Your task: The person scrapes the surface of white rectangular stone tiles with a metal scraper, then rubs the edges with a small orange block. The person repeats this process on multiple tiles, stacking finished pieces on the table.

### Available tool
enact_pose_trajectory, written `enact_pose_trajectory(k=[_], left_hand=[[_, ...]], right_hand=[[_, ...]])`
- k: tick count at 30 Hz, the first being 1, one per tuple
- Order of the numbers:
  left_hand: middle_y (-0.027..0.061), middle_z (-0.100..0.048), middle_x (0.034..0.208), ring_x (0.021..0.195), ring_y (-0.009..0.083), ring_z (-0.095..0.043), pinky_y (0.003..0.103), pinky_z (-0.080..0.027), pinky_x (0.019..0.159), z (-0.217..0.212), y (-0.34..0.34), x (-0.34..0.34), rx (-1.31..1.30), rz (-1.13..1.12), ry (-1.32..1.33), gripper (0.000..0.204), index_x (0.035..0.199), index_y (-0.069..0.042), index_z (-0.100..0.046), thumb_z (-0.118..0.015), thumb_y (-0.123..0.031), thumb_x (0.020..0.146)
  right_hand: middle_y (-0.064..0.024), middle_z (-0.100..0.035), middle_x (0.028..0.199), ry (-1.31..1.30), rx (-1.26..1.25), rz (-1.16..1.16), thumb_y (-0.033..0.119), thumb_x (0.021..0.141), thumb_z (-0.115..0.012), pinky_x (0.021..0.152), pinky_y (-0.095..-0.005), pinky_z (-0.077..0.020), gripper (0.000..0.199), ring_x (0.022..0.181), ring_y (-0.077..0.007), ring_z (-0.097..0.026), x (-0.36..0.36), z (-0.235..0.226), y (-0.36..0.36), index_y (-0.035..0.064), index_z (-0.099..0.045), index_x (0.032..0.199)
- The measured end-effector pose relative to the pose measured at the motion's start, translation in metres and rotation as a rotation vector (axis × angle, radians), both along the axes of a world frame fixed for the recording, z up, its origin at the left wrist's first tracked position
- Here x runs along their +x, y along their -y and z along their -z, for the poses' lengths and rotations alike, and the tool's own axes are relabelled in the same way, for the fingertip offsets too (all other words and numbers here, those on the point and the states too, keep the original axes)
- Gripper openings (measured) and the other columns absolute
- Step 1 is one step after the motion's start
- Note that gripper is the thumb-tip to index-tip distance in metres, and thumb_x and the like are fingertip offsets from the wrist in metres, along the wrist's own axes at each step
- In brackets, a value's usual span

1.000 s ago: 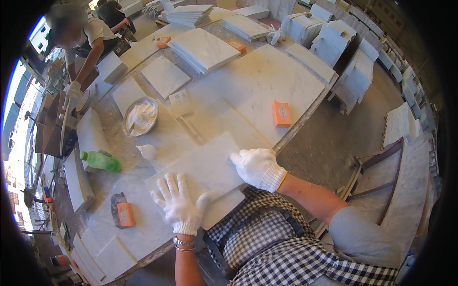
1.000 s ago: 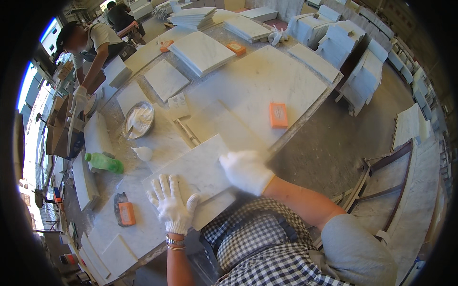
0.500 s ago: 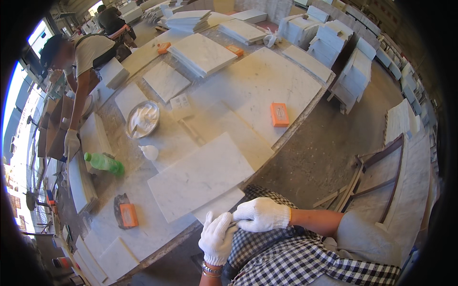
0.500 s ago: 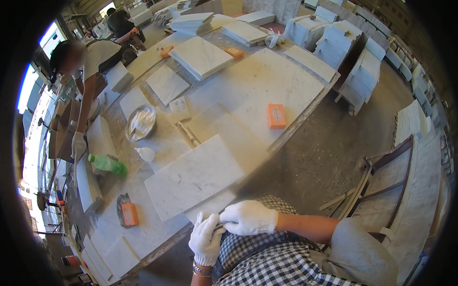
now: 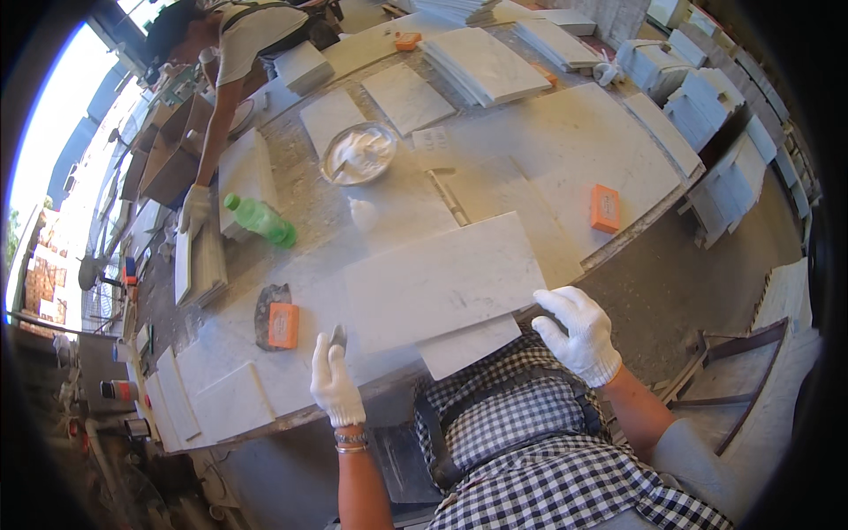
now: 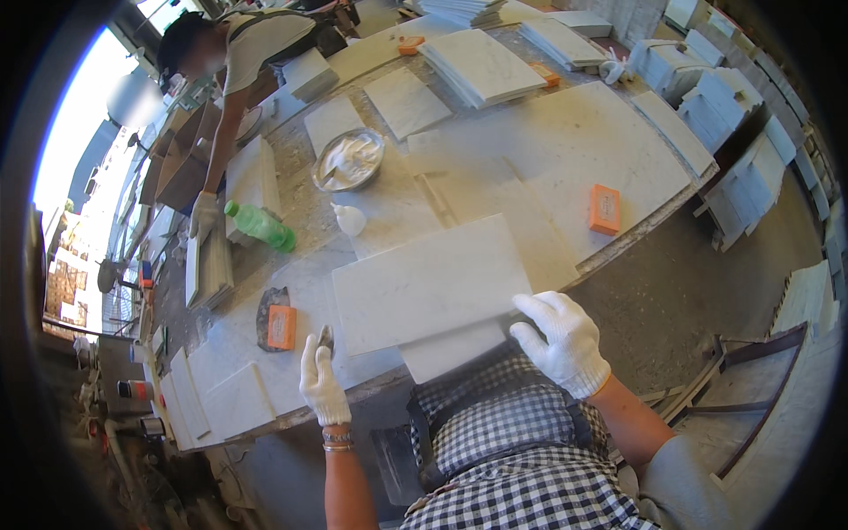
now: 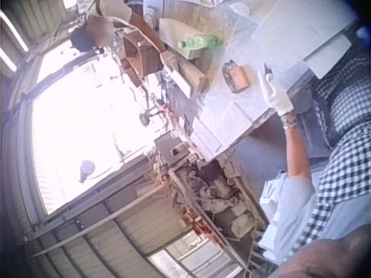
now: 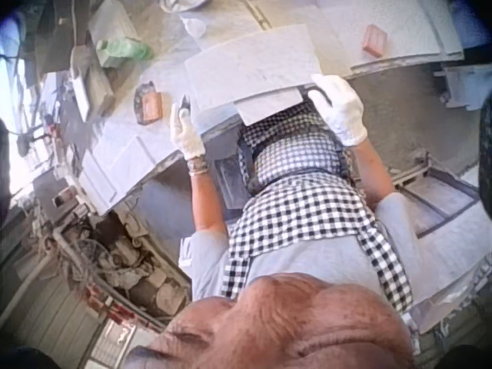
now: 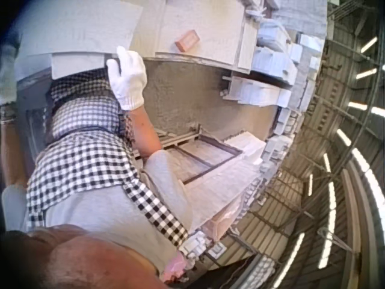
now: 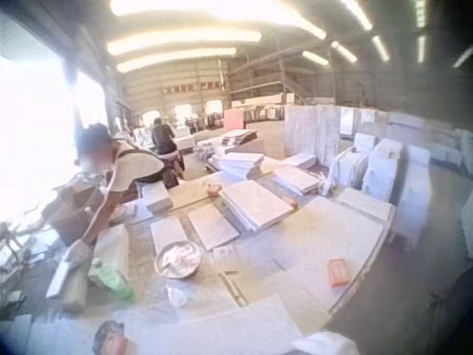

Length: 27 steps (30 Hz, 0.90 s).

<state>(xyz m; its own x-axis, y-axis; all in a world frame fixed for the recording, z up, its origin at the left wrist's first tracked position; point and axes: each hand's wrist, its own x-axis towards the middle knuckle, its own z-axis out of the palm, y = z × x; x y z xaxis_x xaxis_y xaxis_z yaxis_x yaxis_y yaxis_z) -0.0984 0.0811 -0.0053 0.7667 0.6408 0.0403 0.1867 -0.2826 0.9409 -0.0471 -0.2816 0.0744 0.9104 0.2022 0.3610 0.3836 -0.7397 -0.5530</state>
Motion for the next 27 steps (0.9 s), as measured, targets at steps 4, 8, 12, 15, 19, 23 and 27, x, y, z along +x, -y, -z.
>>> enact_pose_trajectory(k=[4, 8, 12, 15, 19, 23, 27], left_hand=[[0.0278, -0.048, 0.154, 0.144, 0.0399, -0.046, 0.044, -0.035, 0.120, 0.013, -0.022, 0.024, 0.427, 0.023, -0.357, 0.054, 0.147, 0.005, -0.051, -0.060, -0.025, 0.104], [0.0267, -0.049, 0.154, 0.144, 0.0391, -0.046, 0.044, -0.036, 0.119, 0.015, 0.000, 0.007, 0.347, -0.007, -0.177, 0.053, 0.147, 0.004, -0.052, -0.062, -0.024, 0.103], [0.0240, -0.056, 0.150, 0.139, 0.0358, -0.054, 0.042, -0.040, 0.116, 0.007, 0.025, -0.021, 0.230, -0.005, -0.079, 0.049, 0.146, 0.004, -0.054, -0.063, -0.018, 0.103], [0.0232, -0.058, 0.148, 0.137, 0.0344, -0.055, 0.041, -0.042, 0.115, 0.003, 0.037, -0.036, 0.143, -0.018, -0.052, 0.048, 0.145, 0.004, -0.054, -0.061, -0.020, 0.104], [0.0242, -0.059, 0.147, 0.134, 0.0339, -0.058, 0.041, -0.045, 0.112, 0.006, 0.044, -0.042, 0.070, -0.018, -0.067, 0.046, 0.146, 0.005, -0.053, -0.055, -0.019, 0.107], [0.0260, -0.055, 0.149, 0.136, 0.0337, -0.056, 0.042, -0.044, 0.114, 0.002, 0.041, -0.040, -0.090, -0.003, -0.043, 0.049, 0.149, 0.009, -0.048, -0.051, -0.020, 0.109], [0.0225, -0.055, 0.150, 0.139, 0.0352, -0.052, 0.048, -0.038, 0.118, -0.014, 0.035, -0.050, -0.088, 0.011, -0.089, 0.052, 0.148, 0.003, -0.051, -0.054, -0.030, 0.108]], right_hand=[[-0.0200, -0.063, 0.129, 0.024, -0.202, -0.060, 0.025, 0.085, -0.079, 0.101, -0.0450, -0.0501, 0.050, 0.119, -0.0374, -0.061, 0.017, 0.004, 0.000, 0.0006, -0.065, 0.127], [-0.0304, -0.036, 0.157, -0.166, -0.515, -0.122, 0.050, 0.090, -0.072, 0.115, -0.0566, -0.0346, 0.084, 0.146, -0.0467, -0.035, 0.040, 0.017, -0.015, -0.0023, -0.044, 0.150], [-0.0352, -0.011, 0.168, -0.418, -0.723, -0.078, 0.067, 0.093, -0.060, 0.121, -0.0670, -0.0189, 0.104, 0.157, -0.0520, -0.008, 0.079, 0.019, -0.041, -0.0037, -0.026, 0.160], [-0.0348, -0.012, 0.168, -0.418, -0.749, -0.047, 0.074, 0.092, -0.052, 0.121, -0.0717, -0.0099, 0.108, 0.156, -0.0537, -0.005, 0.105, 0.012, -0.079, -0.0020, -0.022, 0.162], [-0.0308, -0.023, 0.167, -0.342, -0.676, -0.398, 0.067, 0.093, -0.052, 0.119, -0.0749, -0.0021, 0.098, 0.156, -0.0524, -0.012, 0.091, 0.009, -0.151, 0.0011, -0.027, 0.162], [-0.0200, -0.029, 0.169, -0.114, -0.686, -0.801, 0.069, 0.091, -0.060, 0.117, -0.0738, -0.0214, 0.095, 0.156, -0.0420, -0.025, 0.057, 0.011, -0.205, 0.0078, -0.039, 0.160], [-0.0180, -0.029, 0.169, -0.116, -0.621, -0.820, 0.068, 0.092, -0.059, 0.119, -0.0721, -0.0204, 0.091, 0.157, -0.0404, -0.023, 0.060, 0.012, -0.189, 0.0105, -0.039, 0.160]])
